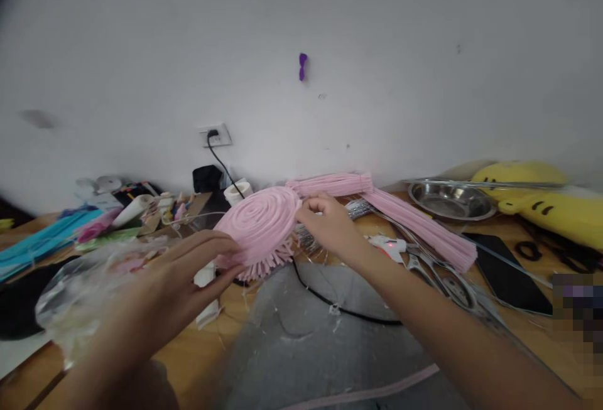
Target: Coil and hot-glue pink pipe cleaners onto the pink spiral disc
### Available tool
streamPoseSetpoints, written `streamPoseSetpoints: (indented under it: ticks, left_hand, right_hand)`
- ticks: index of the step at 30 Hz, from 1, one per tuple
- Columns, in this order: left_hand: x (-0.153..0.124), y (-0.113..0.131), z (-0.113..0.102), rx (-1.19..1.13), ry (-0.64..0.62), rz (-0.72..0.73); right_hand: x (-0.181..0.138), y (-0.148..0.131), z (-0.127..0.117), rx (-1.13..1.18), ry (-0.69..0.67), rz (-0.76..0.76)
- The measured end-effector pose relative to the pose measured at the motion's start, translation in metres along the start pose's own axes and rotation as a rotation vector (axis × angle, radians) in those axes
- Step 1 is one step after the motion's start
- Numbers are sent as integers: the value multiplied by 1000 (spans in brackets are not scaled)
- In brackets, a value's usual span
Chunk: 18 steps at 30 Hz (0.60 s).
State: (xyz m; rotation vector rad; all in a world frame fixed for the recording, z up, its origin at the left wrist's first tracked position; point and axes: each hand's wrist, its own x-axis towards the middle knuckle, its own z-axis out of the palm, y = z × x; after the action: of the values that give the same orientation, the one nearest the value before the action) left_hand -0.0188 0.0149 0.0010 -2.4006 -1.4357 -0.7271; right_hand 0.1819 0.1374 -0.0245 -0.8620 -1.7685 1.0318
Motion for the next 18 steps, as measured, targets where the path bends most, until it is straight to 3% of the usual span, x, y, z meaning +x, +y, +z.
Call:
streamPoseSetpoints:
  ticks: [9, 14, 18]
  left_hand:
    - [-15, -5, -18, 8, -227, -56]
    - [-11, 0, -14, 18, -248, 31]
    - [-8, 2, -11, 15, -258, 68]
  right_hand:
    - [-36, -1, 3, -30, -64, 229]
    - [-44, 3, -1, -24, -42, 118]
    - [-52, 6, -16, -145, -261, -86]
